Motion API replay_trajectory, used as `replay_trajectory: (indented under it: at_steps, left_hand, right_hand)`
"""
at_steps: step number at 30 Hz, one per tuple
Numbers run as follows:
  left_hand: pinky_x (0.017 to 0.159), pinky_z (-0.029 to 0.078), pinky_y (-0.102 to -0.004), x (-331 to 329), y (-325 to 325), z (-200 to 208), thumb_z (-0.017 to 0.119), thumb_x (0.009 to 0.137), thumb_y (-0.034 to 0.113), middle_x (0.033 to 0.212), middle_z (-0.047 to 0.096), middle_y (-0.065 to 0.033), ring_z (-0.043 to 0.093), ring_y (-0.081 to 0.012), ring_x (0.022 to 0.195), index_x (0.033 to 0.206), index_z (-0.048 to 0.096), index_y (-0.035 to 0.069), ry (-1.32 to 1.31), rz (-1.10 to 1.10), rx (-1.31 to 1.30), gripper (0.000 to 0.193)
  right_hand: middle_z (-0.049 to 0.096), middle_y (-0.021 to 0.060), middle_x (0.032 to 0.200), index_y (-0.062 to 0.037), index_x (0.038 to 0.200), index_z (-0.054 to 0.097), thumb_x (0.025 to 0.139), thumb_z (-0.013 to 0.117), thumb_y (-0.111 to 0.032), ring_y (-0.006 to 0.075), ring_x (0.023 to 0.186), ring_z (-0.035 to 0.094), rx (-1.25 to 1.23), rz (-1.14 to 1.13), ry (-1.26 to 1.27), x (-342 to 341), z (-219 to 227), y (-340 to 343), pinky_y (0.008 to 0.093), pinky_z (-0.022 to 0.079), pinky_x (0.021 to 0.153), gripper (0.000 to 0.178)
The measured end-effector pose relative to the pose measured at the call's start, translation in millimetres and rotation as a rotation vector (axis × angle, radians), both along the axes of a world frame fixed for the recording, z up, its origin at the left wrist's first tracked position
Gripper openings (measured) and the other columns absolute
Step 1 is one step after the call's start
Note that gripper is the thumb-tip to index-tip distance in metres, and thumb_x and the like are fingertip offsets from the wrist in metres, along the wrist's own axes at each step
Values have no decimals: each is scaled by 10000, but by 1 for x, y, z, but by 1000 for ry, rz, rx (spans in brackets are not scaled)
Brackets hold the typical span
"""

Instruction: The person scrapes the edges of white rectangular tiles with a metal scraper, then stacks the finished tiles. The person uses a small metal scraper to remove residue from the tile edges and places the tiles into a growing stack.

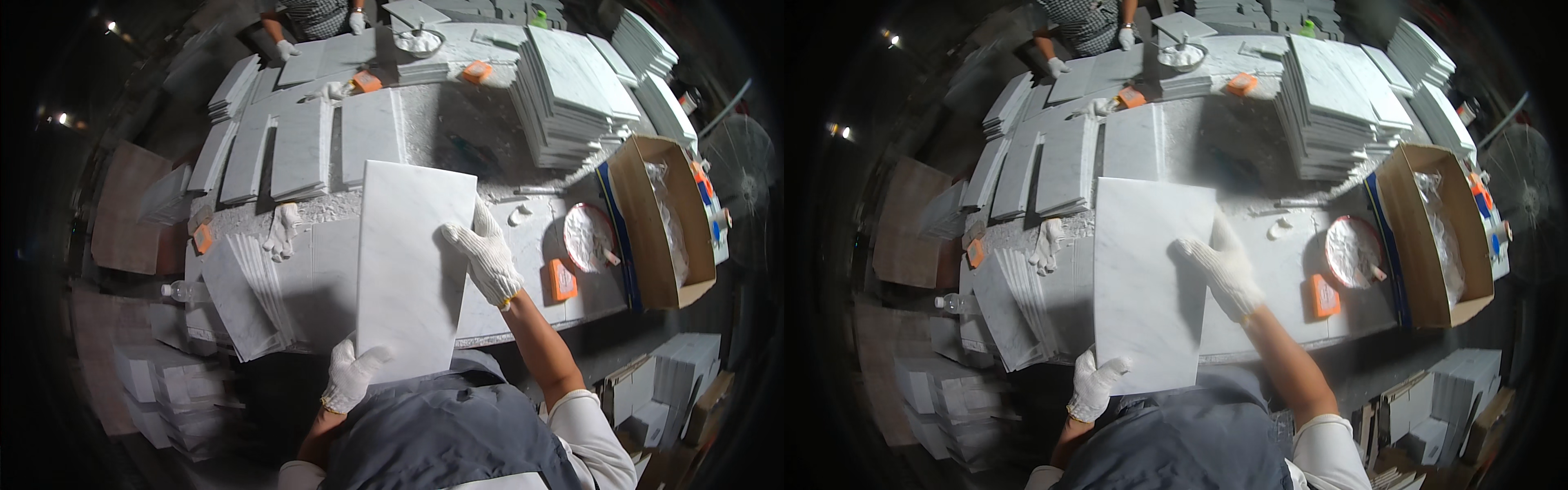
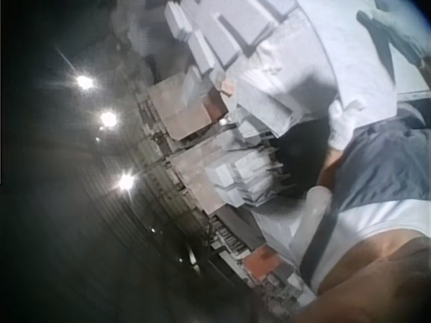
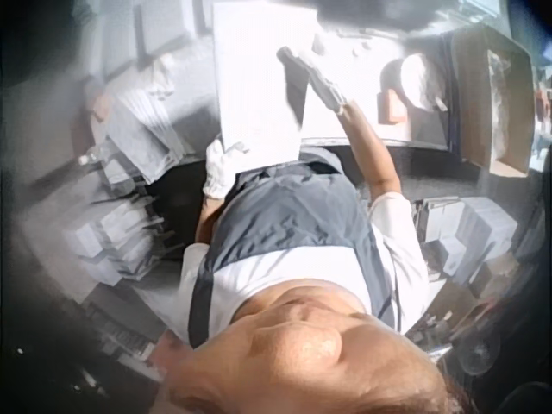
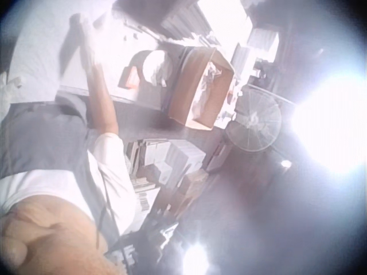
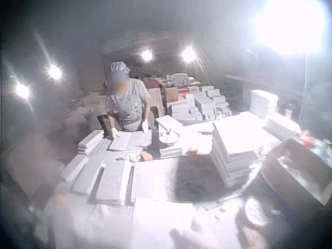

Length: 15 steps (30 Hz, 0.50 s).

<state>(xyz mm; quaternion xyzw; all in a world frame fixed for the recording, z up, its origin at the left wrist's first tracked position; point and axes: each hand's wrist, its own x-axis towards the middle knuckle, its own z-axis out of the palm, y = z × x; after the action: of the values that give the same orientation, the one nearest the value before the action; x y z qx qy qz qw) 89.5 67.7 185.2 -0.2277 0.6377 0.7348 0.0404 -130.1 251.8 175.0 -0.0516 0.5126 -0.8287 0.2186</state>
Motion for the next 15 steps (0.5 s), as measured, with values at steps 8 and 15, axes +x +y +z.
replay_trajectory:
  at_steps: [8,15]
  left_hand:
    - [852,536,-278,-16,-4,-11,802,924,175,1073,726,-68,648,-118,935,1209,668,-35,-145,-154,-70,378]
    - [878,534,-291,-31,6,-38,809,929,217,1075,720,-76,639,-122,959,1206,664,-39,-146,-289,-4,404]
  right_hand:
    - [691,-19,979,-47,1127,718,1014,682,-264,71,899,587,324,-194,-142,-9,-30,19,259,486,822,248]
    - [638,217,870,22,1083,618,1005,554,-138,373,815,612,756,-362,-13,-10,-113,72,430,499,722,189]
